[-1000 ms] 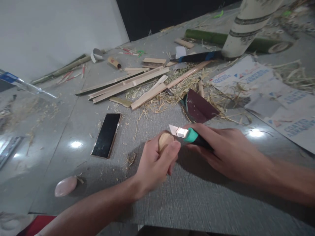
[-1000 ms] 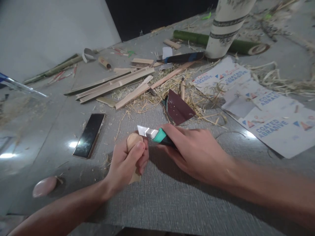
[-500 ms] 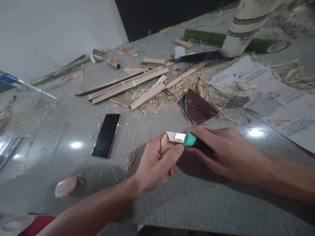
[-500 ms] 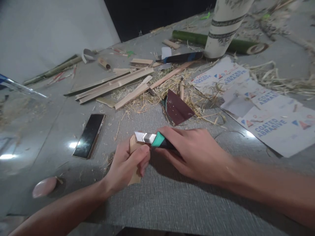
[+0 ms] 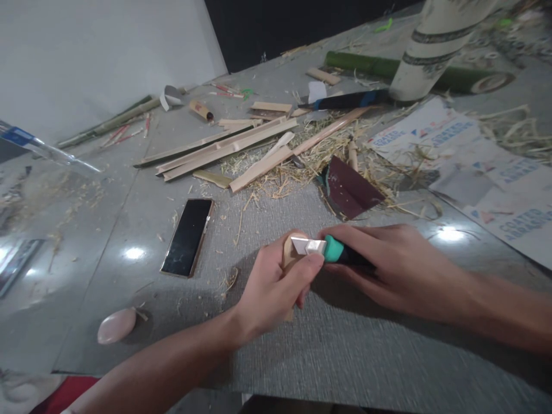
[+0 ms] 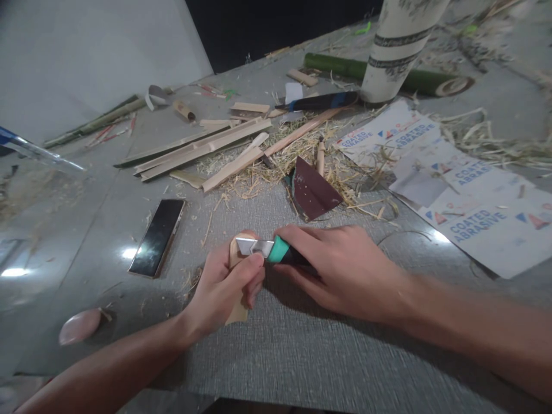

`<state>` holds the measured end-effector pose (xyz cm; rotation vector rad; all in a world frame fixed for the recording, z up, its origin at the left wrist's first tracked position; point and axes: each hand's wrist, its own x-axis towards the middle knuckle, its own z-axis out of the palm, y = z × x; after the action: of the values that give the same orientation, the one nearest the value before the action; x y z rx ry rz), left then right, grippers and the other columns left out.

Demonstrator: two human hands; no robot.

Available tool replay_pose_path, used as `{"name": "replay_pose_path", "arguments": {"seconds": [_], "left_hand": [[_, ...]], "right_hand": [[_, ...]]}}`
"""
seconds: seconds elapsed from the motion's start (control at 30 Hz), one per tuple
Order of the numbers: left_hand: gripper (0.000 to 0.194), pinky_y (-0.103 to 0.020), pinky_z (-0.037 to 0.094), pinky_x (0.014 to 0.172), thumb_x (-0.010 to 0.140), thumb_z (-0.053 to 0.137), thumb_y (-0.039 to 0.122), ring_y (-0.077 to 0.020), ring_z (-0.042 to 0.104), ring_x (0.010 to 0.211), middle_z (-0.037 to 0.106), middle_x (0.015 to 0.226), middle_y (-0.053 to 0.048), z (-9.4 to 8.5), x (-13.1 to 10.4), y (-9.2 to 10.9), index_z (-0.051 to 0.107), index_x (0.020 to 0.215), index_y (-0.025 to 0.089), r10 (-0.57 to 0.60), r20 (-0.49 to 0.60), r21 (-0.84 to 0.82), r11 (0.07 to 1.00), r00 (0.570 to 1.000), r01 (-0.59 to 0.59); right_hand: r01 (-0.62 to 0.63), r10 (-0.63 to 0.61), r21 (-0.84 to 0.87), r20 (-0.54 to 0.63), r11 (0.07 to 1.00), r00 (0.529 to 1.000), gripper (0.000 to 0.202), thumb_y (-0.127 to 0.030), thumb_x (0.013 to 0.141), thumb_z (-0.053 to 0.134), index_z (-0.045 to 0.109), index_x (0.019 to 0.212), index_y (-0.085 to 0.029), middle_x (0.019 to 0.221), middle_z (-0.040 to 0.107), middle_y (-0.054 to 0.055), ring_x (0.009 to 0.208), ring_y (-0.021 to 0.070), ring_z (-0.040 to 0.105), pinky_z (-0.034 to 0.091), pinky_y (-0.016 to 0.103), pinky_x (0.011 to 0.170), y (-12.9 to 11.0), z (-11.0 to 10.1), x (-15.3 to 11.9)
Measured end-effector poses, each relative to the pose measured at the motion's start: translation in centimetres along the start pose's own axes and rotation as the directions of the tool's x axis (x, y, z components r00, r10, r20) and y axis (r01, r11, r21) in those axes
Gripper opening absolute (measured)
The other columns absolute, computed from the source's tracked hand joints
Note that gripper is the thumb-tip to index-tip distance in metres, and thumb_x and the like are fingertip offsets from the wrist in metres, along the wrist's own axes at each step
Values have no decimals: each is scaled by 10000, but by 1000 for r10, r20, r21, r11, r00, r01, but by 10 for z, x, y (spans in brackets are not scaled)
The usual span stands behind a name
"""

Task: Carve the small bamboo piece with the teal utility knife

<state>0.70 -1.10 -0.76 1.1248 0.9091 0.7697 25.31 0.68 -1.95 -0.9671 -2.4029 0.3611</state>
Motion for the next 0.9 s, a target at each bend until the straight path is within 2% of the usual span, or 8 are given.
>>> {"name": "replay_pose_path", "arguments": {"seconds": [0.13,0.33,0.73,0.9], "left_hand": [[350,-193,431,528,1149,719,510,-77,459,493,526,552,90,0,0,-3,622,990,214,-1,-8,-1,1000,1000,1],[348,-194,434,523,1147,719,517,-80,469,497,531,570,87,-1,0,-3,621,1005,215,-3,-6,2,1000,1000,3],[339,-202,438,523,1122,739,491,-87,483,497,542,566,82,-1,0,-1,605,977,216,-1,1,42,999,1000,1],[285,-204,414,483,1079,782,405,-88,493,482,549,589,85,-1,0,3,593,962,228,-67,7,110,992,998,65]], "right_hand": [[71,-73,32,54,997,996,204,-377,1244,500,620,1225,-214,954,796,21,740,178,758,386,325,626,0,-5,4],[82,-84,27,56,996,995,217,-388,1253,478,597,1180,-221,942,788,10,736,179,773,386,329,609,1,-6,5],[78,-80,32,42,996,996,230,-389,1253,488,625,1286,-207,968,797,15,764,177,780,414,321,631,1,-5,4],[100,-101,8,19,995,995,220,-390,1259,462,600,1300,-224,975,787,-10,754,164,760,435,320,635,0,-6,4]]}}
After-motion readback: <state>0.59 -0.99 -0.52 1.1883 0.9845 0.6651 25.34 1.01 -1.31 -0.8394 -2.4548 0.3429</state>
